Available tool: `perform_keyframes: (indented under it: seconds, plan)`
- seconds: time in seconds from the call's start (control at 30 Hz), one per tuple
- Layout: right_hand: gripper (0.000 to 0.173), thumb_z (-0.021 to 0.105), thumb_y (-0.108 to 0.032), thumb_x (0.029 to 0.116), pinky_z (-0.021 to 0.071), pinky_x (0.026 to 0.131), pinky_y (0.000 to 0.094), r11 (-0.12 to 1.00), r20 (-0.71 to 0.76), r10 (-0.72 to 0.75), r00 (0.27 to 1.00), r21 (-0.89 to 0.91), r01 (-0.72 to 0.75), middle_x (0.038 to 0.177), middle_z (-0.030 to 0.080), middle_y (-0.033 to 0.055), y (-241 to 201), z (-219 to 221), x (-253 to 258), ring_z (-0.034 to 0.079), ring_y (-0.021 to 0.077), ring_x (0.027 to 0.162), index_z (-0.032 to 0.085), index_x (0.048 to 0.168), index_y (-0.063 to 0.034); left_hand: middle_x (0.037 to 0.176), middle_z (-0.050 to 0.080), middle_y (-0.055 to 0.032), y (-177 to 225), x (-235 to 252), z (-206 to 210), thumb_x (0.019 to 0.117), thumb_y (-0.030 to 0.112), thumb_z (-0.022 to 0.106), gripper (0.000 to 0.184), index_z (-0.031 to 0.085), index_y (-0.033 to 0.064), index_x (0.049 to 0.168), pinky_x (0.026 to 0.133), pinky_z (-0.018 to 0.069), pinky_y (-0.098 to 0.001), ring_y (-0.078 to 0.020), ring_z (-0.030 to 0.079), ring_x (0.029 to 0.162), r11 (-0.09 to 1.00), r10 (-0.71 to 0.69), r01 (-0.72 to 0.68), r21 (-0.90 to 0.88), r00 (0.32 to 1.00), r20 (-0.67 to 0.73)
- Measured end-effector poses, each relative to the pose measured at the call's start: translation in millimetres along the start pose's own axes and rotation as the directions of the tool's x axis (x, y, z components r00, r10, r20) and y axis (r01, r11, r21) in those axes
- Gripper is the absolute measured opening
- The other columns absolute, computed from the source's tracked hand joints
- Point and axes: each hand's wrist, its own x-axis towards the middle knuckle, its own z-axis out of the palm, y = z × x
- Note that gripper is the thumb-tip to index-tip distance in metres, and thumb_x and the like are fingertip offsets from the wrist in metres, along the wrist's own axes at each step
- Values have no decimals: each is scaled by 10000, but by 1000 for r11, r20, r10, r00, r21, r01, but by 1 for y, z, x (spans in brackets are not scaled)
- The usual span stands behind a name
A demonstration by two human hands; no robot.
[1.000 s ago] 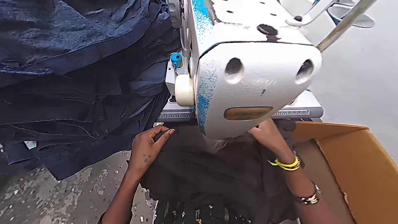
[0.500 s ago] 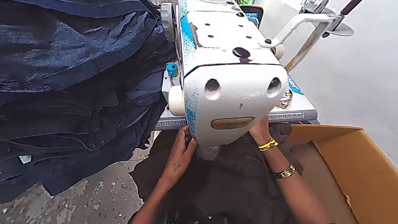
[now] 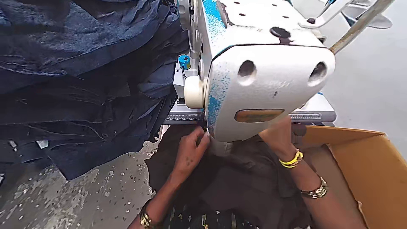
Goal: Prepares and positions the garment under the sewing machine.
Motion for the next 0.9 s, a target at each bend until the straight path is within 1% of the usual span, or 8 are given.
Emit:
perform_keyframes:
  seconds: [0.07, 0.13, 0.3, 0.47, 0.63, 0.7, 0.77, 0.9]
  plan:
    - [222, 603, -232, 987, 542, 640, 349, 956, -16, -294, 956, -2, 294, 748, 670, 91, -18, 8, -10, 667, 225, 709, 657, 832, -83, 552, 505, 14, 14, -16, -14, 1010, 281, 563, 362, 626, 64, 726, 467, 390, -209, -30, 466, 484, 979, 204, -201, -42, 971, 126]
    - [221, 549, -187, 1030, 488, 649, 326, 867, -7, -494, 870, 69, 493, 718, 624, 60, -37, 21, -16, 601, 215, 681, 683, 875, -103, 543, 428, 41, 20, -26, -23, 1030, 309, 561, 378, 554, 106, 712, 451, 313, -180, -11, 389, 473, 961, 276, -262, -93, 935, 222]
    - [182, 618, -179, 954, 524, 649, 300, 903, 35, -429, 903, 26, 428, 690, 671, 52, -48, 23, -11, 666, 196, 693, 669, 793, -112, 705, 656, 46, 15, -26, -28, 1020, 347, 597, 297, 736, 97, 937, 561, 436, -120, 55, 543, 598, 962, 272, -265, -64, 948, 167]
    - [219, 562, -138, 1002, 490, 654, 311, 858, 39, -514, 857, 15, 514, 668, 642, 42, -46, 25, -11, 632, 202, 678, 678, 819, -106, 732, 686, 34, 16, -28, -30, 1021, 338, 603, 307, 755, 84, 940, 588, 446, -114, 63, 563, 625, 956, 291, -275, -104, 933, 210]
    - [187, 616, -111, 911, 544, 649, 339, 925, 71, -381, 922, 24, 380, 734, 723, 89, -52, 25, -6, 712, 220, 728, 708, 752, -82, 730, 686, 36, 16, -30, -26, 1022, 347, 590, 316, 760, 94, 938, 585, 445, -130, 51, 568, 621, 960, 280, -271, -72, 938, 203]
    - [204, 592, -211, 1003, 555, 745, 298, 926, 167, -246, 955, 333, 180, 816, 715, 68, -58, 20, -15, 695, 158, 799, 687, 914, -55, 741, 692, 33, 17, -32, -29, 1020, 326, 605, 299, 757, 82, 938, 598, 453, -118, 59, 574, 635, 954, 293, -278, -112, 942, 164]
    - [282, 559, -347, 1049, 497, 846, 252, 810, 324, -211, 922, 586, -21, 865, 675, 20, -64, 12, -26, 635, 85, 865, 596, 1032, -69, 804, 724, 36, 13, -31, -41, 1007, 300, 627, 281, 762, 62, 944, 671, 498, -103, 86, 613, 712, 954, 269, -247, -167, 956, 121]
    - [355, 671, -298, 967, 513, 798, 386, 874, 397, 43, 917, 430, -227, 858, 662, 40, -35, 2, -35, 624, 158, 834, 600, 1125, 12, 857, 731, 60, -22, -21, -89, 975, 341, 627, 303, 771, 79, 925, 733, 522, -157, 79, 631, 778, 996, 74, -74, 41, 997, 7]
